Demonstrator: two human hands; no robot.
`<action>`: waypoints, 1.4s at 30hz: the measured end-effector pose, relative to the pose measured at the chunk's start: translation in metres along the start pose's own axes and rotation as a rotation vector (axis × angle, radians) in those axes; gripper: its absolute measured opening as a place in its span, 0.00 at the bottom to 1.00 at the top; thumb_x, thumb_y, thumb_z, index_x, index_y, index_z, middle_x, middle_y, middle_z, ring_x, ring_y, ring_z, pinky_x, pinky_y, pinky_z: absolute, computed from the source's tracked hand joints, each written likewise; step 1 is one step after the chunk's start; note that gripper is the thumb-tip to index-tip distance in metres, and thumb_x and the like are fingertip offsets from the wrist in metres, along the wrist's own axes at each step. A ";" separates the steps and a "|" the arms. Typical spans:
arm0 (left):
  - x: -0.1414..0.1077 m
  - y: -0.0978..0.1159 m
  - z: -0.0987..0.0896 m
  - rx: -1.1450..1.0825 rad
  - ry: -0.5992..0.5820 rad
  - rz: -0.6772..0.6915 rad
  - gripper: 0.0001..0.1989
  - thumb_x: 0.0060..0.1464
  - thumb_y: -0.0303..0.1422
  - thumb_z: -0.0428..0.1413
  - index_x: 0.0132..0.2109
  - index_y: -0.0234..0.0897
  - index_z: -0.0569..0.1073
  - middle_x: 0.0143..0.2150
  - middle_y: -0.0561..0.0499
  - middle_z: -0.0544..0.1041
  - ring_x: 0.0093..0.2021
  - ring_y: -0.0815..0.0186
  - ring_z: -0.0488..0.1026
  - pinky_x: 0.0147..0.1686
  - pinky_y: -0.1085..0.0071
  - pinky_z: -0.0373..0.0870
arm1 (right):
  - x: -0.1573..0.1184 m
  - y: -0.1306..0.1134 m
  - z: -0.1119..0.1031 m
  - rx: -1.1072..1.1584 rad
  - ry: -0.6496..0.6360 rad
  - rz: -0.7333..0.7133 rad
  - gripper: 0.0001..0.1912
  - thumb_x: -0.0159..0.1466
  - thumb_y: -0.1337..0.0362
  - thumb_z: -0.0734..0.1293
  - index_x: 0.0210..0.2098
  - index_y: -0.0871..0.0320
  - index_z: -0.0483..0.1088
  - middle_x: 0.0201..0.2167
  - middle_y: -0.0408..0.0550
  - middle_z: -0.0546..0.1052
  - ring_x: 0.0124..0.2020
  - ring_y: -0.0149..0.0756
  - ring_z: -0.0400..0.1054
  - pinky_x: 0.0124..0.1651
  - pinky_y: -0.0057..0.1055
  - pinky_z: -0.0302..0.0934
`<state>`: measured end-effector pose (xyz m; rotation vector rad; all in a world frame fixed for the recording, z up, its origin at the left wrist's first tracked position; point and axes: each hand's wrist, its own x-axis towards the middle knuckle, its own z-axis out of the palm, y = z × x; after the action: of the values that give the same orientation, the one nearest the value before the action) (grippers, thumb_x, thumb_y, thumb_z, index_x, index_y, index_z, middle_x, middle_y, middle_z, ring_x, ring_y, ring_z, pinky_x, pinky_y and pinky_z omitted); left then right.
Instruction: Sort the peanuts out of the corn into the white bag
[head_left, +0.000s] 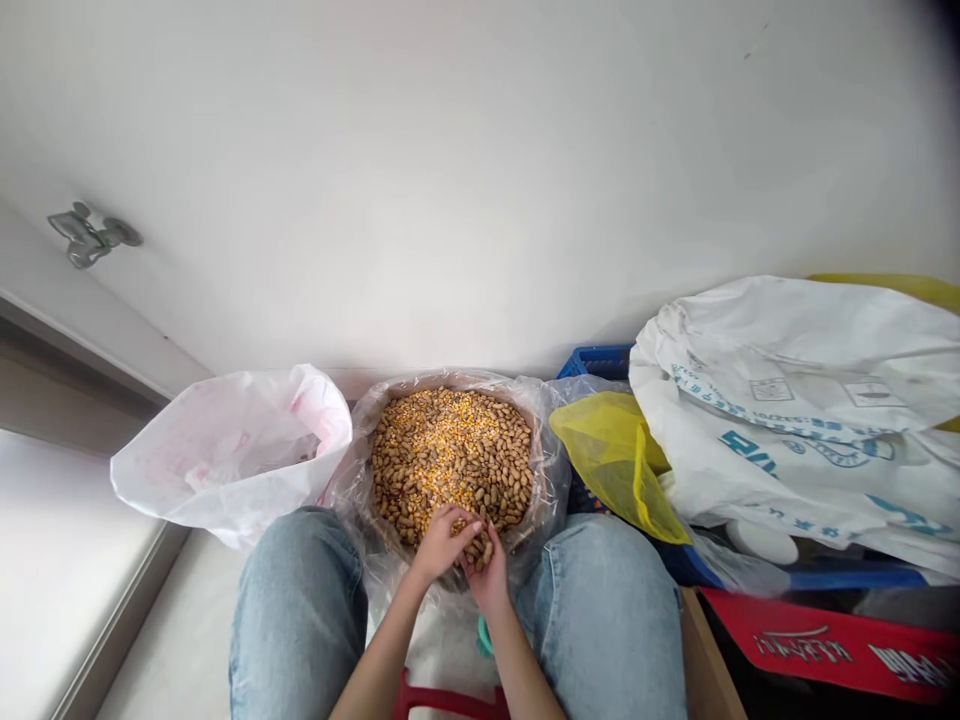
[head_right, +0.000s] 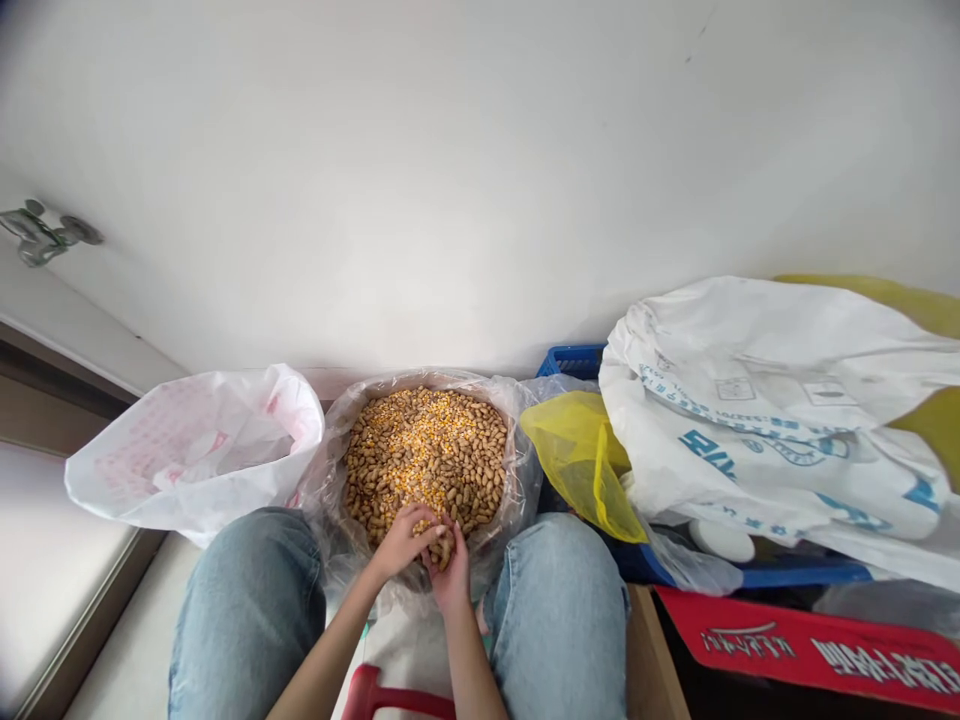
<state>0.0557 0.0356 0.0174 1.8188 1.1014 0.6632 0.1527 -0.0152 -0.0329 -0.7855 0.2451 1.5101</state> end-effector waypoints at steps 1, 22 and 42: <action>-0.001 -0.001 0.002 -0.023 0.003 -0.010 0.12 0.48 0.43 0.47 0.33 0.40 0.68 0.36 0.54 0.66 0.41 0.70 0.60 0.44 0.74 0.55 | -0.001 -0.001 0.000 0.010 0.011 0.004 0.13 0.52 0.60 0.62 0.38 0.53 0.63 0.36 0.39 0.68 0.33 0.27 0.63 0.29 0.27 0.62; 0.002 -0.053 -0.001 0.232 0.398 -0.340 0.09 0.49 0.31 0.44 0.36 0.34 0.66 0.35 0.48 0.68 0.38 0.66 0.63 0.40 0.70 0.57 | -0.002 0.001 -0.003 -0.022 -0.041 0.037 0.20 0.49 0.60 0.65 0.42 0.53 0.61 0.37 0.42 0.67 0.37 0.33 0.63 0.34 0.30 0.62; 0.035 -0.090 -0.008 0.282 0.213 -0.383 0.06 0.48 0.28 0.45 0.36 0.35 0.62 0.31 0.51 0.67 0.31 0.70 0.63 0.32 0.75 0.56 | -0.001 0.002 -0.008 0.004 -0.026 0.037 0.17 0.51 0.59 0.63 0.40 0.54 0.61 0.38 0.42 0.66 0.38 0.33 0.62 0.32 0.28 0.61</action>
<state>0.0286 0.0897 -0.0581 1.7210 1.7054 0.4970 0.1527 -0.0206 -0.0387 -0.7609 0.2445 1.5527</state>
